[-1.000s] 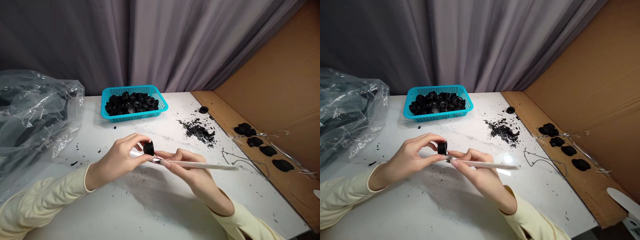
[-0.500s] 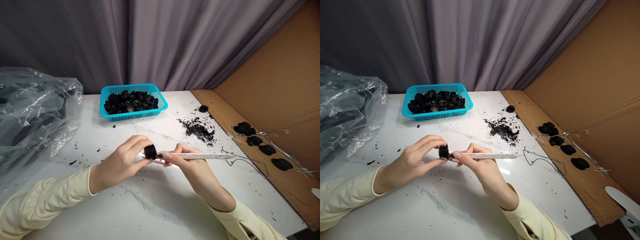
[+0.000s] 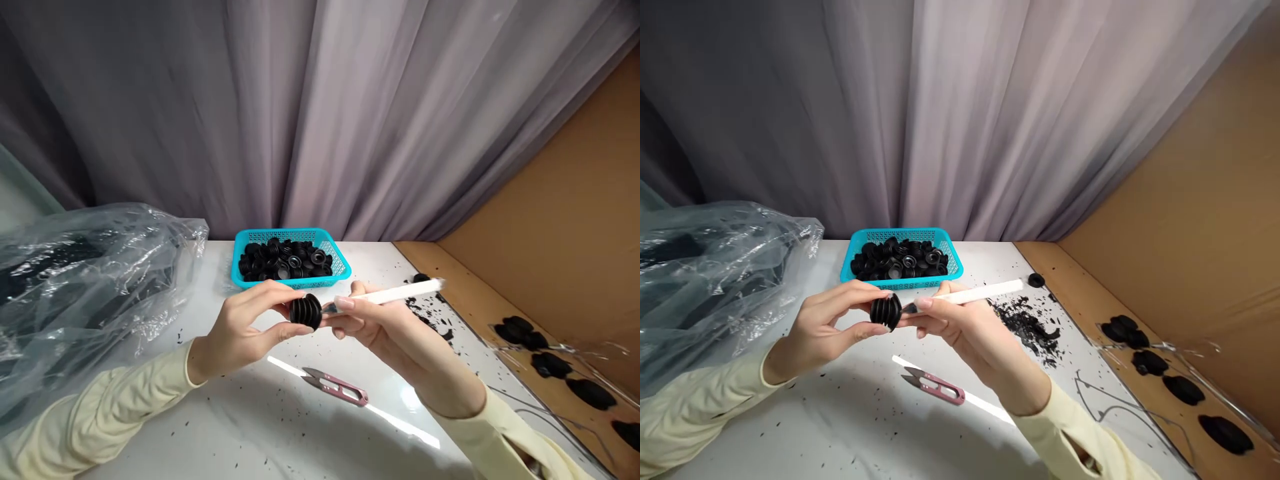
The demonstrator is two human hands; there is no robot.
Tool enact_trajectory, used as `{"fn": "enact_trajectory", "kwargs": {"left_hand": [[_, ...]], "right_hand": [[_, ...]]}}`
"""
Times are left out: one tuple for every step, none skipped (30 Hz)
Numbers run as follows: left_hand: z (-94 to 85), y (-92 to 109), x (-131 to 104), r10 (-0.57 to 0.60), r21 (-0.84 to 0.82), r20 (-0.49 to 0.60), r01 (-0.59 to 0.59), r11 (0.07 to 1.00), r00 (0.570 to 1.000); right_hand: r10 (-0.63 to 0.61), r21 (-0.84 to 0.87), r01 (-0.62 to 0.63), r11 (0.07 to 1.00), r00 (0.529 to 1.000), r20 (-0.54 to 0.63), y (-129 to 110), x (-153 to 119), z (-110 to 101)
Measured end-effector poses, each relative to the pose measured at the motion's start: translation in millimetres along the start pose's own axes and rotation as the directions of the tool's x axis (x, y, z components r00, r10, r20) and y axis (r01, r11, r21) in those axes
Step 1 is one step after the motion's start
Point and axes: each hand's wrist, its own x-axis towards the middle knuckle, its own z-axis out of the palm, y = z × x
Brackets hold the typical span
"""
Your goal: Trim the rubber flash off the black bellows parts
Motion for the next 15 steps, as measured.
{"fn": "enact_trajectory", "kwargs": {"left_hand": [[-3.2, 0.8, 1.1, 0.004, 0.017, 0.001, -0.004, 1.000, 1.000], [-5.6, 1.7, 1.5, 0.003, 0.032, 0.002, -0.003, 0.999, 1.000], [-7.2, 2.7, 1.3, -0.001, 0.041, 0.002, 0.001, 0.999, 1.000], [-8.2, 3.6, 0.5, -0.007, 0.043, 0.001, 0.007, 0.999, 1.000], [-8.6, 4.4, -0.5, -0.019, 0.037, 0.000, 0.019, 0.999, 1.000], [-8.8, 5.0, -1.6, -0.036, 0.022, -0.002, 0.036, 0.999, 0.999], [-8.9, 5.6, -2.5, -0.061, -0.001, -0.002, 0.061, 0.998, 0.998], [-9.1, 6.2, -3.2, -0.103, -0.030, 0.008, 0.103, 0.994, 0.995], [-9.5, 6.9, -3.4, -0.158, -0.061, 0.029, 0.160, 0.985, 0.987], [-10.0, 7.7, -3.3, -0.222, -0.088, 0.061, 0.226, 0.970, 0.973], [-10.7, 8.6, -2.8, -0.290, -0.107, 0.103, 0.300, 0.948, 0.952], [-11.3, 9.5, -2.2, -0.358, -0.117, 0.150, 0.376, 0.919, 0.922], [-11.8, 10.4, -1.4, -0.423, -0.120, 0.197, 0.450, 0.885, 0.885], [-12.0, 11.2, -0.6, -0.479, -0.120, 0.240, 0.516, 0.848, 0.844], [-11.7, 11.9, 0.0, -0.527, -0.119, 0.276, 0.573, 0.811, 0.804]], "right_hand": [[0.054, 0.042, -0.056, 0.998, 0.998, 0.031, 0.3, 4.3, 0.0], [0.100, 0.075, -0.104, 0.992, 0.994, 0.053, 1.6, 7.9, -0.4], [0.130, 0.098, -0.137, 0.986, 0.989, 0.066, 3.5, 10.6, -1.2], [0.148, 0.110, -0.156, 0.982, 0.986, 0.074, 6.0, 12.6, -2.1], [0.154, 0.114, -0.162, 0.980, 0.985, 0.075, 8.5, 13.8, -3.0], [0.157, 0.109, -0.165, 0.980, 0.985, 0.077, 11.0, 14.4, -3.9], [0.163, 0.106, -0.171, 0.980, 0.983, 0.080, 13.0, 14.5, -4.8], [0.172, 0.104, -0.180, 0.978, 0.982, 0.083, 14.4, 14.1, -5.5], [0.177, 0.096, -0.185, 0.978, 0.980, 0.086, 15.0, 13.3, -6.2], [0.177, 0.073, -0.183, 0.980, 0.980, 0.087, 14.7, 12.0, -6.8], [0.166, 0.028, -0.169, 0.985, 0.983, 0.078, 13.6, 10.4, -7.3], [0.137, -0.038, -0.135, 0.990, 0.989, 0.055, 11.7, 8.3, -7.6], [0.092, -0.126, -0.088, 0.988, 0.996, 0.022, 9.2, 5.9, -7.6], [0.027, -0.224, -0.030, 0.974, 0.999, -0.020, 6.5, 3.2, -7.4], [-0.048, -0.311, 0.028, 0.950, 0.997, -0.060, 3.8, 0.3, -6.8]]}}
